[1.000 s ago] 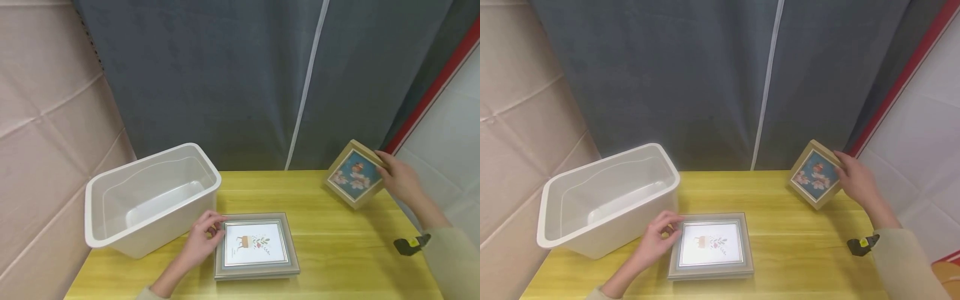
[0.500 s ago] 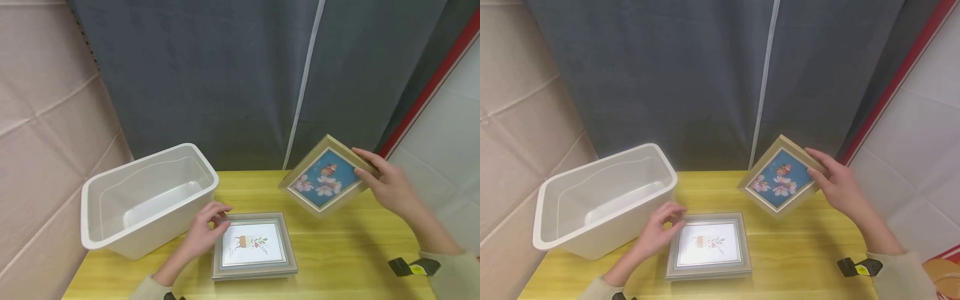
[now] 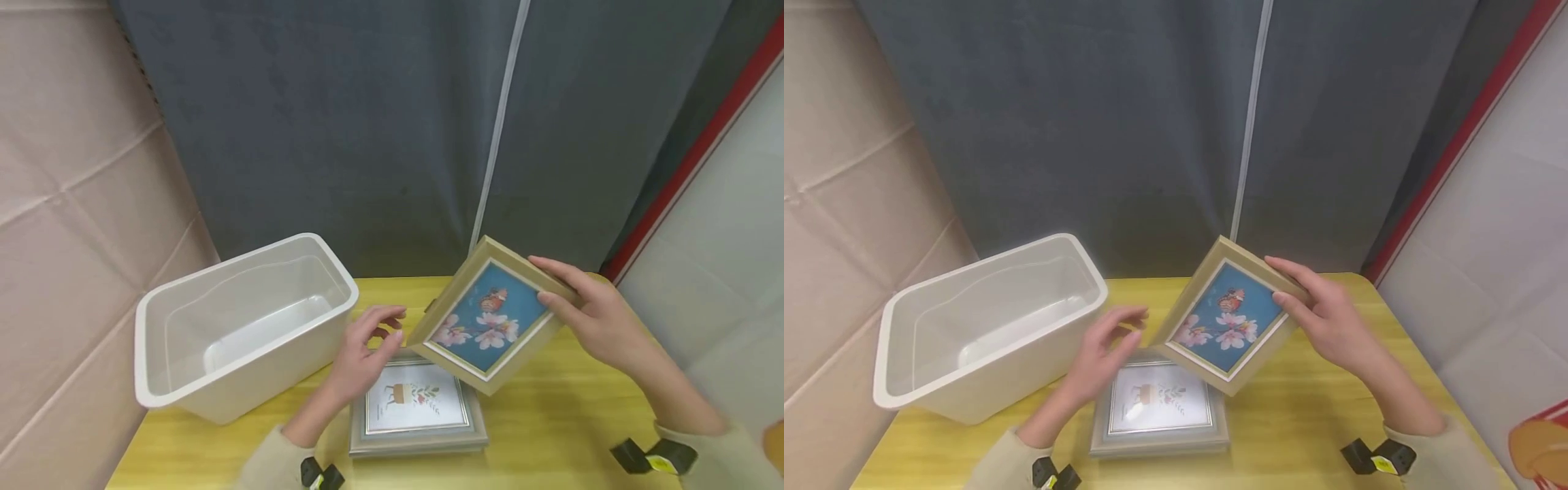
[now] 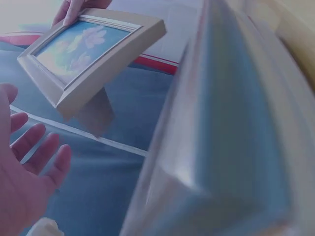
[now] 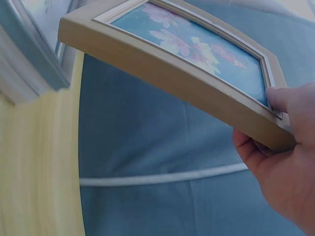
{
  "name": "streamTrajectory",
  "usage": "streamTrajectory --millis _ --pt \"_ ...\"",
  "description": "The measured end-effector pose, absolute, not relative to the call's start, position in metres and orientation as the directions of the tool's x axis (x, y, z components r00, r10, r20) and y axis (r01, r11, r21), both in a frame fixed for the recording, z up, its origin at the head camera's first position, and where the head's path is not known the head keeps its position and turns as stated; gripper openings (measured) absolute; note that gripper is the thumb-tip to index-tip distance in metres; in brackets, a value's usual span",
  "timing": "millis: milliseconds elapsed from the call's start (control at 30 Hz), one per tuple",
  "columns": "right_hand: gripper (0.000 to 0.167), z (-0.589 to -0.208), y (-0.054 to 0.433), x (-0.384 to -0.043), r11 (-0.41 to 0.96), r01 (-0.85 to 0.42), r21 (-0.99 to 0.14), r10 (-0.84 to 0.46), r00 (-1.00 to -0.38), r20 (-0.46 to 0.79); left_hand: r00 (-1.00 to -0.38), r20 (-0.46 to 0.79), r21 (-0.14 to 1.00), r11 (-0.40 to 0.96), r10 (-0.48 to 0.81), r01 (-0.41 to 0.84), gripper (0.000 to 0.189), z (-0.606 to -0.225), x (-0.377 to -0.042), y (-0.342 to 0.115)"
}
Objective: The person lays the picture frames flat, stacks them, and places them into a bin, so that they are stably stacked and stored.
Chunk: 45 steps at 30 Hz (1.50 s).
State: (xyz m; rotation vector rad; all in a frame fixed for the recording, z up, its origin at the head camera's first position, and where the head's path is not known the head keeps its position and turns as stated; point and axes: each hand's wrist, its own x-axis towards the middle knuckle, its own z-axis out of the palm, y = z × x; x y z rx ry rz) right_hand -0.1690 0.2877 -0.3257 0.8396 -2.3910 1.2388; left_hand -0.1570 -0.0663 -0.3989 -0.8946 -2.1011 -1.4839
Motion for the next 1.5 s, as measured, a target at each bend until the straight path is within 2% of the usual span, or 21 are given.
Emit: streamTrajectory --millis 167,267,433,600,733,1033,1233,1500 --pt "0.055 -0.327 0.271 -0.164 0.420 -0.661 -0.622 -0.370 -0.751 0.547 -0.713 0.656 0.692 0.180 0.246 0.699 0.033 -0.386 -0.160 -0.060" --pt "0.055 -0.329 0.264 -0.161 0.402 -0.679 -0.614 -0.381 -0.734 0.562 -0.702 0.661 0.704 0.105 0.264 0.703 0.033 -0.381 -0.162 -0.058" --pt "0.054 -0.330 0.256 -0.157 0.325 -0.685 -0.652 -0.408 -0.724 0.557 -0.648 0.684 0.698 -0.046 0.335 0.714 0.041 -0.379 -0.167 -0.055" --pt "0.054 -0.330 0.252 -0.153 0.286 -0.696 -0.658 -0.422 -0.708 0.565 -0.580 0.702 0.676 -0.128 0.414 0.726 0.048 -0.381 -0.169 -0.053" --pt "0.053 -0.331 0.251 -0.152 0.256 -0.689 -0.678 -0.426 -0.710 0.560 -0.574 0.693 0.690 -0.169 0.437 0.704 0.051 -0.383 -0.169 -0.053" --pt "0.052 -0.332 0.249 -0.155 0.244 -0.688 -0.684 -0.423 -0.710 0.563 -0.586 0.686 0.691 -0.136 0.430 0.710 0.048 -0.390 -0.168 -0.060" --pt "0.051 -0.336 0.250 -0.155 0.249 -0.664 -0.705 -0.386 -0.736 0.556 -0.602 0.673 0.707 -0.135 0.430 0.694 0.046 -0.393 -0.162 -0.066" --pt "0.052 -0.342 0.252 -0.157 0.263 -0.633 -0.728 -0.335 -0.767 0.547 -0.586 0.693 0.684 -0.126 0.420 0.719 0.042 -0.396 -0.154 -0.070"
